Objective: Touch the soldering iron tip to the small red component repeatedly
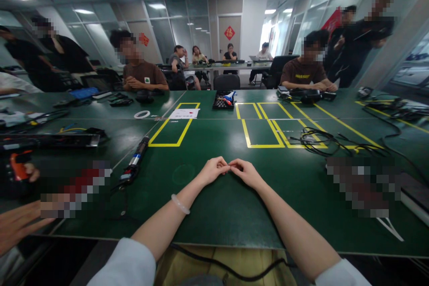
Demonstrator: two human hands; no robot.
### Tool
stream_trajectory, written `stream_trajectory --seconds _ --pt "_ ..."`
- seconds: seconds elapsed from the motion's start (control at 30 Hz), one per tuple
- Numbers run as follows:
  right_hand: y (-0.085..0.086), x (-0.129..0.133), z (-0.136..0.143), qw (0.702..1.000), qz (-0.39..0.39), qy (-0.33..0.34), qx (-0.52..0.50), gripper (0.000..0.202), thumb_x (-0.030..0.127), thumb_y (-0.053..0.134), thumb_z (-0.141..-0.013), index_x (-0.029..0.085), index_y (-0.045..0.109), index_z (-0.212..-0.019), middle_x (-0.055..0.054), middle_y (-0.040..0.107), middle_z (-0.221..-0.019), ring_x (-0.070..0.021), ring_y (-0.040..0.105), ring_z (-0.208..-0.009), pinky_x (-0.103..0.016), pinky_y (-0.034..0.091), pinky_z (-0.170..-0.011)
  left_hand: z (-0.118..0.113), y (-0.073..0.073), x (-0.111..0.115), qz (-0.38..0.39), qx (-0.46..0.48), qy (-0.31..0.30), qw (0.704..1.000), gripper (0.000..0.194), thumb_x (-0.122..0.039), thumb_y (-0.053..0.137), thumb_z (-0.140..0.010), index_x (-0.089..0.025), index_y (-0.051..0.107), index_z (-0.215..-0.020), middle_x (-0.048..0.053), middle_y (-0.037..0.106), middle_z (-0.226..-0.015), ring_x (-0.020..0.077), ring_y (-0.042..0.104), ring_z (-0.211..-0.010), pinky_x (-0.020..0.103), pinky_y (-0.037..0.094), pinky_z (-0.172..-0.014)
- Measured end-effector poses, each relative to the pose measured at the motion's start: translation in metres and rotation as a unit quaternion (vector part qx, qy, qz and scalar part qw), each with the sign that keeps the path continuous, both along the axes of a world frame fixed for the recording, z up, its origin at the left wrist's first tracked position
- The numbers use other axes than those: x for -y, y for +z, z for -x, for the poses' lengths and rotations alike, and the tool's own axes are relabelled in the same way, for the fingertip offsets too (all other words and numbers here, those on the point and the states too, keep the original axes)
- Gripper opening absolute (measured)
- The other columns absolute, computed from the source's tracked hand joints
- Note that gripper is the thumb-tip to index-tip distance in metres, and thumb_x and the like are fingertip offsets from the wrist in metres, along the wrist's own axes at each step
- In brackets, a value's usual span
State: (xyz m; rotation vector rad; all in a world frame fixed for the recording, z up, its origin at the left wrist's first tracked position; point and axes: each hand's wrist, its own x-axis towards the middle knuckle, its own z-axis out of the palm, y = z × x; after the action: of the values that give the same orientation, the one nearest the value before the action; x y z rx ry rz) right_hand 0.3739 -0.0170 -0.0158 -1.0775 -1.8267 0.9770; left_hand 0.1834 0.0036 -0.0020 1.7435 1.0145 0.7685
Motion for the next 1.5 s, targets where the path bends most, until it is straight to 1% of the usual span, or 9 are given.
stream_trajectory --seconds 0.33,0.5,0.7,0.9,1.03,1.13,1.23,1.33,1.5 --pt "0.0007 0.0007 0.0053 0.999 0.008 0.017 -0.033 0.015 0.028 0.058 -0.082 0.015 0.061 -0.089 -0.002 0.065 -0.076 -0.0116 0.056 -0.064 -0.024 0.044 -0.063 0.0021 -0.0013 0.007 -0.031 0.001 0.021 0.999 0.03 -0.044 0.06 -0.079 -0.014 0.06 -0.078 0.002 0.062 -0.071 0.0107 0.056 -0.061 0.023 0.042 -0.06" --pt "-0.0025 -0.0011 0.005 0.999 0.005 0.0 -0.039 0.015 0.027 0.057 -0.081 0.015 0.06 -0.09 -0.001 0.063 -0.077 -0.0112 0.055 -0.065 -0.024 0.044 -0.064 0.0031 0.0001 0.0086 -0.025 0.009 0.018 0.999 0.032 -0.042 0.064 -0.075 -0.014 0.062 -0.089 0.003 0.065 -0.08 0.0117 0.058 -0.069 0.023 0.044 -0.065" --pt "-0.0031 -0.0006 0.0056 0.999 0.009 0.003 -0.037 0.015 0.027 0.058 -0.08 0.016 0.06 -0.091 -0.001 0.063 -0.078 -0.0113 0.055 -0.065 -0.024 0.045 -0.064 0.004 -0.0017 0.009 -0.027 0.006 0.015 1.0 0.028 -0.04 0.066 -0.074 -0.014 0.061 -0.084 0.002 0.064 -0.078 0.012 0.058 -0.07 0.023 0.043 -0.065" --pt "-0.0019 -0.0004 0.0053 1.0 0.01 0.0 -0.028 0.017 0.023 0.058 -0.079 0.016 0.061 -0.094 -0.003 0.065 -0.081 -0.0122 0.057 -0.069 -0.025 0.046 -0.066 0.0027 -0.0022 0.0079 -0.032 0.016 0.02 0.999 0.027 -0.04 0.06 -0.078 -0.014 0.061 -0.079 0.001 0.061 -0.072 0.0111 0.056 -0.064 0.024 0.043 -0.064" --pt "-0.0013 0.0009 0.0043 1.0 -0.005 -0.01 -0.017 0.013 0.022 0.058 -0.078 0.016 0.06 -0.089 0.0 0.061 -0.074 -0.011 0.052 -0.062 -0.023 0.042 -0.06 0.0014 -0.003 0.0072 -0.022 0.021 0.033 0.999 0.03 -0.044 0.056 -0.081 -0.014 0.06 -0.085 0.003 0.064 -0.077 0.0111 0.058 -0.063 0.024 0.045 -0.064" --pt "-0.0015 0.0022 0.0046 0.999 -0.035 -0.015 -0.003 0.01 0.022 0.056 -0.079 0.017 0.058 -0.088 0.002 0.058 -0.071 -0.0109 0.05 -0.061 -0.022 0.04 -0.059 0.0001 -0.0037 0.007 -0.007 0.025 0.031 0.999 0.032 -0.045 0.056 -0.082 -0.014 0.06 -0.087 0.004 0.065 -0.078 0.0115 0.059 -0.064 0.025 0.046 -0.064" --pt "-0.0021 0.003 0.0057 0.997 -0.069 -0.018 0.015 0.007 0.02 0.054 -0.081 0.018 0.058 -0.086 0.002 0.058 -0.073 -0.0115 0.05 -0.064 -0.023 0.04 -0.062 -0.0005 -0.004 0.0074 -0.006 0.019 0.027 0.999 0.031 -0.044 0.06 -0.079 -0.013 0.061 -0.085 0.003 0.064 -0.075 0.0116 0.058 -0.064 0.025 0.046 -0.064" --pt "-0.0027 0.003 0.0064 0.996 -0.087 -0.017 0.028 0.007 0.019 0.055 -0.08 0.019 0.058 -0.086 0.001 0.058 -0.077 -0.0118 0.051 -0.066 -0.024 0.041 -0.064 0.0006 -0.0045 0.0075 -0.028 0.012 0.037 0.999 0.028 -0.041 0.063 -0.077 -0.014 0.061 -0.082 0.003 0.063 -0.073 0.0119 0.058 -0.065 0.024 0.045 -0.064" --pt "-0.0031 0.0031 0.0053 0.996 -0.08 -0.035 0.03 0.011 0.024 0.056 -0.081 0.019 0.059 -0.09 0.0 0.06 -0.083 -0.0124 0.052 -0.069 -0.025 0.042 -0.068 0.0023 -0.0055 0.0066 -0.043 0.011 0.055 0.997 0.024 -0.038 0.064 -0.075 -0.015 0.063 -0.081 0.004 0.066 -0.078 0.0139 0.061 -0.072 0.025 0.047 -0.068"
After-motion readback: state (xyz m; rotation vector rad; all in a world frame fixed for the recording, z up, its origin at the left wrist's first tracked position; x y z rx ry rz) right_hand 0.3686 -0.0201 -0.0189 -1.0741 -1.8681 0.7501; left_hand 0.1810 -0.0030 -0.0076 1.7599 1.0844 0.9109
